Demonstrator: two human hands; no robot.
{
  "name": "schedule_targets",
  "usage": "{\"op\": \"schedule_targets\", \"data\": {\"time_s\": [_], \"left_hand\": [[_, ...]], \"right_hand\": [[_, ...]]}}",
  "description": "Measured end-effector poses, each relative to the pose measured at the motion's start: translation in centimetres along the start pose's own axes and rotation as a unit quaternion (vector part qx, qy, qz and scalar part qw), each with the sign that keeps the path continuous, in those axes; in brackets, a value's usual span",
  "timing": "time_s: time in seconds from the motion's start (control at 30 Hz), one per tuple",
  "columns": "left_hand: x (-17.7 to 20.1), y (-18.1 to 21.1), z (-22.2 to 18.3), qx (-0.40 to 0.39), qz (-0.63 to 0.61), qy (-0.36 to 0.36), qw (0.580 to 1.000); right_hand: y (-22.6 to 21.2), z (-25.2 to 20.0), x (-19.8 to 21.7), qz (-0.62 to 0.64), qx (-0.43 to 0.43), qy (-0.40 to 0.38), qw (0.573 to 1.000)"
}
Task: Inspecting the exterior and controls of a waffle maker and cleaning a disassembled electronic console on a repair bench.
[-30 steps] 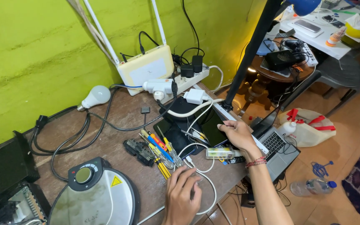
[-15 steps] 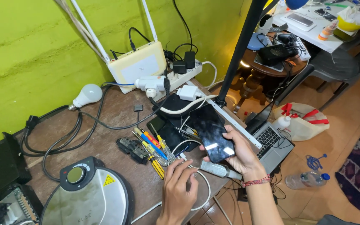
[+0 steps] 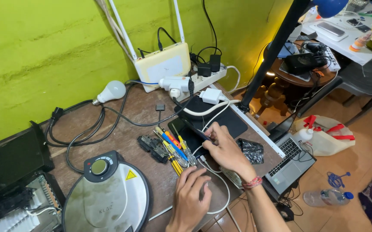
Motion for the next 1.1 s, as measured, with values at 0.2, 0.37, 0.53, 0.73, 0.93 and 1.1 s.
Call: {"op": "schedule_targets", "data": {"time_s": [0.2,0.37,0.53,0.73,0.93,1.1], "left_hand": [[1.2,-0.4,-0.4,-0.004,0.003,0.023,1.0],[1.2,-1.4,-0.9,0.023,0.027,-0.01,0.999],[1.2,-1.5,0.0,0.031,0.05,-0.026,0.998],[0.6,-2.7,-0.2,0.087,0.09,-0.036,0.992],[0.5,-3.0,-0.5,0.089,0.088,-0.044,0.991],[0.4,-3.2,-0.6,0.105,0.09,-0.053,0.989]], "right_hand": [[-1.0,1.9,-3.9,-0.274,0.081,0.094,0.954],[1.2,4.1,-6.3,-0.322,0.099,0.115,0.935],[1.3,5.0,-6.4,-0.278,0.113,0.11,0.948],[1.9,5.9,-6.6,-0.25,0.124,0.088,0.956],[1.9,6.1,-6.5,-0.242,0.13,0.069,0.959],[2.0,6.2,-6.7,-0.226,0.148,0.067,0.96]]}}
Point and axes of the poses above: each hand's wrist, its own z-axis towards the middle knuckle, its own x-axis out of the back of the hand, y = z × x, the point moved 4 cm from there along z, towards the middle knuckle, and after that the axes turned 5 degrees about z, right-handed, at the moved point
